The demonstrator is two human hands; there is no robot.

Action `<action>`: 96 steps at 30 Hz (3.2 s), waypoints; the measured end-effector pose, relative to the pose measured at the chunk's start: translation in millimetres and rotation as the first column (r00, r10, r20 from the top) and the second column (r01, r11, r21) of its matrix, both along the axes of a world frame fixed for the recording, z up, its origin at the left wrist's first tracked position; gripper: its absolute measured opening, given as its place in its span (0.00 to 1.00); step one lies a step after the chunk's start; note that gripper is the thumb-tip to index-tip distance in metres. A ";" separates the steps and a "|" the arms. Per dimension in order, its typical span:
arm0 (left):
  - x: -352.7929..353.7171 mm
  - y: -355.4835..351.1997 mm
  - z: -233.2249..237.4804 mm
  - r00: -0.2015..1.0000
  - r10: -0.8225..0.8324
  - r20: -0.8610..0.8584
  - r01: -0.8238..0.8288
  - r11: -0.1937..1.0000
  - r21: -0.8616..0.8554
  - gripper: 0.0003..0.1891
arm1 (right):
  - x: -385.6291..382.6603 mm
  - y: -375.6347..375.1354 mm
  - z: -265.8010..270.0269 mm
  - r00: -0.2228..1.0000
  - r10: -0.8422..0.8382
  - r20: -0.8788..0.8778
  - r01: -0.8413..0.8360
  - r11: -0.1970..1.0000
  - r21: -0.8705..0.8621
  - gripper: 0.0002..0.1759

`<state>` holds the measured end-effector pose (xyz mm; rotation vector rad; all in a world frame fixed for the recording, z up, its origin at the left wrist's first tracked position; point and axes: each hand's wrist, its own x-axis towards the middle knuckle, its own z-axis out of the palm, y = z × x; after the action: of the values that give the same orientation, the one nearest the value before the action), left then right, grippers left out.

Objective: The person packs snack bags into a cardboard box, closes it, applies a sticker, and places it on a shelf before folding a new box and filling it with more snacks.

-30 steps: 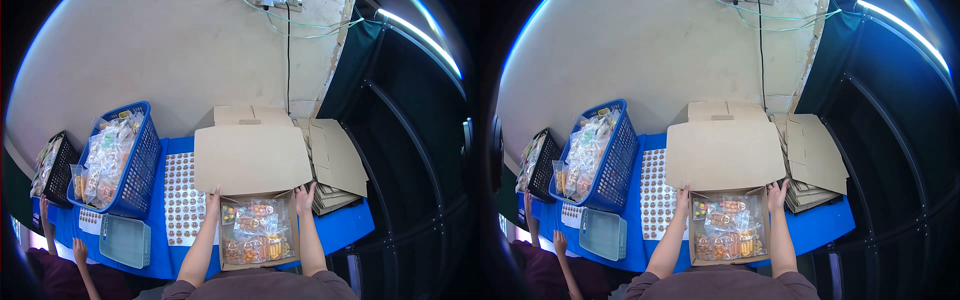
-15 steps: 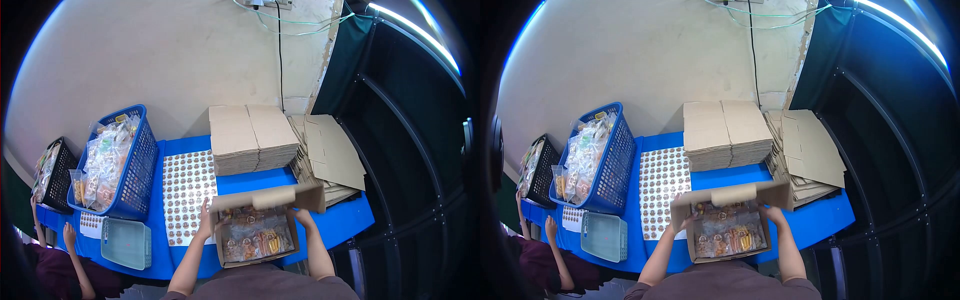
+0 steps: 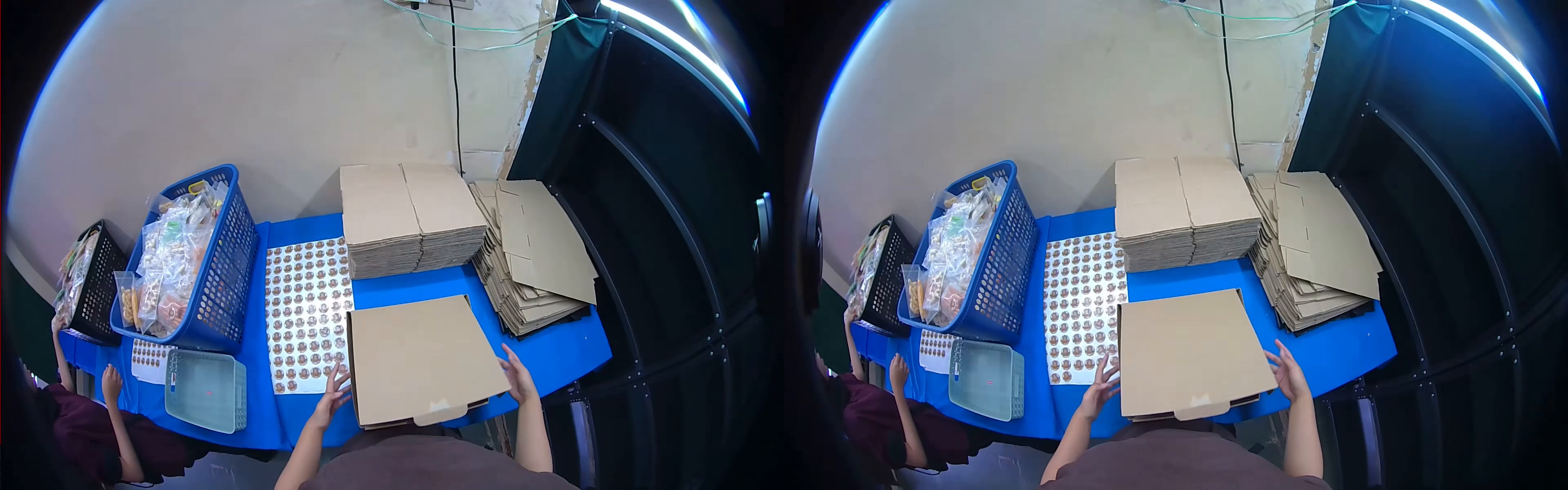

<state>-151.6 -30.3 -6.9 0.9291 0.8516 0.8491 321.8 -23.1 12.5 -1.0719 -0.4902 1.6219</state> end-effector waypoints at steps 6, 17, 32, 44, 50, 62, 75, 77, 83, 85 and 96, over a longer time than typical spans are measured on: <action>31.6 -35.6 -18.4 0.997 0.008 -0.081 -0.026 0.972 -0.233 0.40 | -23.2 5.3 -2.4 0.958 0.247 0.144 -0.240 0.969 -0.060 0.34; 73.5 -0.9 -47.6 0.957 0.137 -0.254 -0.108 0.987 0.122 0.39 | -30.4 43.5 -40.2 0.936 -0.021 0.352 0.027 1.000 -0.012 0.27; 75.9 47.8 -14.3 0.948 0.285 -0.142 -0.293 0.955 -0.039 0.33 | -130.3 31.5 57.8 -0.107 -0.061 0.992 -0.680 0.733 -0.028 0.50; 73.1 8.1 -13.3 0.933 0.277 -0.230 -0.295 0.954 -0.050 0.36 | -145.7 22.3 62.4 -0.105 -0.081 0.991 -0.718 0.696 -0.019 0.53; 75.5 10.0 -31.1 0.918 0.256 -0.302 -0.258 0.966 0.033 0.34 | -150.8 27.6 36.5 -0.187 -0.102 0.977 -0.725 0.685 -0.068 0.49; 66.0 2.3 -31.6 0.904 0.243 -0.351 -0.215 0.969 0.119 0.33 | -148.3 32.9 61.0 -0.055 -0.067 0.996 -0.753 0.658 0.003 0.47; 67.7 -0.2 -14.3 0.902 0.257 -0.348 -0.239 0.966 0.095 0.31 | -145.3 33.7 50.4 0.001 -0.063 0.998 -0.738 0.674 0.043 0.47; 65.0 0.9 -11.8 0.904 0.245 -0.350 -0.240 0.969 0.059 0.30 | -143.8 33.5 40.6 0.035 -0.028 0.999 -0.759 0.649 0.045 0.44; 40.3 4.8 -28.2 0.589 0.390 -0.707 -0.209 0.919 0.333 0.25 | -142.9 22.2 23.8 -0.391 0.012 0.920 -0.776 0.534 -0.337 0.51; 29.7 10.4 -39.4 0.227 0.478 -0.848 -0.142 0.878 0.457 0.22 | -143.4 23.8 20.0 -0.393 0.025 0.919 -0.775 0.529 -0.345 0.54; 16.1 49.7 -64.5 0.112 0.464 -0.879 -0.076 0.886 0.458 0.16 | -143.4 22.7 19.7 -0.348 0.021 0.937 -0.777 0.552 -0.301 0.55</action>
<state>-135.6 19.4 -71.4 1.7040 2.2026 0.5866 178.4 -0.4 32.2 -1.5882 -2.7107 0.5711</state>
